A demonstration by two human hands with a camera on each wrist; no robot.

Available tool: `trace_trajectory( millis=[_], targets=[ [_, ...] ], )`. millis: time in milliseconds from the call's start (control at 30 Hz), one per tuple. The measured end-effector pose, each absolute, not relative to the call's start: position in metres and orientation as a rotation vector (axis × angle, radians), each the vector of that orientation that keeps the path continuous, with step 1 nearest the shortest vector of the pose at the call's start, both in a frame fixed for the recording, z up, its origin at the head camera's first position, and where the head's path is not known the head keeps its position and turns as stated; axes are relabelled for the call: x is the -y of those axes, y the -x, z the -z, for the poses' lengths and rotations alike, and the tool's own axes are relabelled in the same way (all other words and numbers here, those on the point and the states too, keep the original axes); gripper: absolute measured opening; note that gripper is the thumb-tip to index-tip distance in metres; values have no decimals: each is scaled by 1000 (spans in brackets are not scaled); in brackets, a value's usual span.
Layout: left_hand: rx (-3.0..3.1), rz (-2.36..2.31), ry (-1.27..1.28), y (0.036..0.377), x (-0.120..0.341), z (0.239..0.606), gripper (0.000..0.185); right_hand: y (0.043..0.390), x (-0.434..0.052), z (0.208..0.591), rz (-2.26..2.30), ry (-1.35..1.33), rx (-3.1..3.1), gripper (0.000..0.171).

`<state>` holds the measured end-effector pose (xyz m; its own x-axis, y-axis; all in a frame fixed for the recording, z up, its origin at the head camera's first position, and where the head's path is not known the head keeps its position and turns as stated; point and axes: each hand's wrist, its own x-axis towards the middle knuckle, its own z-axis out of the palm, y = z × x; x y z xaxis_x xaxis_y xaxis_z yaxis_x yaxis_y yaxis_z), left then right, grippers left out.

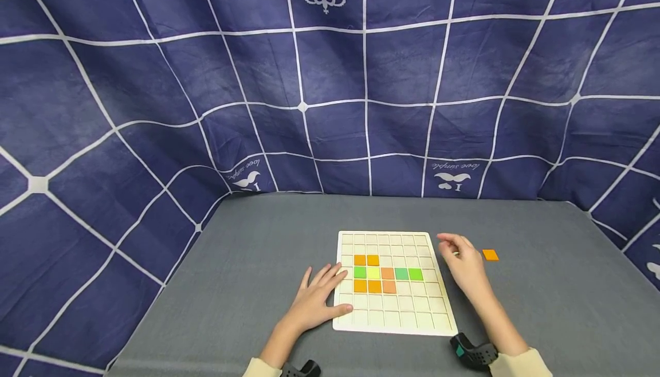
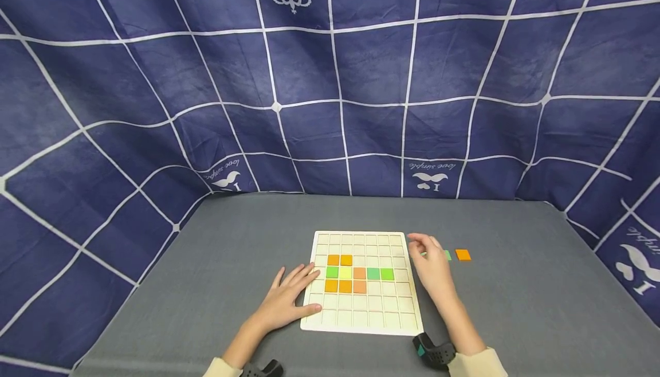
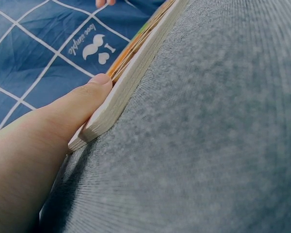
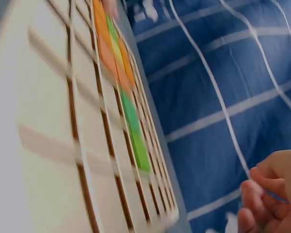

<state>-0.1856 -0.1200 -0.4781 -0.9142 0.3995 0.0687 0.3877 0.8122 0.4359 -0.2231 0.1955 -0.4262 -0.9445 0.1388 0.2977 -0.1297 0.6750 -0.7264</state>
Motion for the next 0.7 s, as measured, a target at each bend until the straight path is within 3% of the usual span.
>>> trace_trajectory(
  millis=[333, 700],
  targets=[
    [-2991, -704, -678, 187, 120, 480, 72, 216, -138, 440, -1072, -277, 2744, 21],
    [-2969, -730, -639, 186, 120, 480, 72, 236, -104, 454, -1086, -258, 2811, 26]
  ],
)
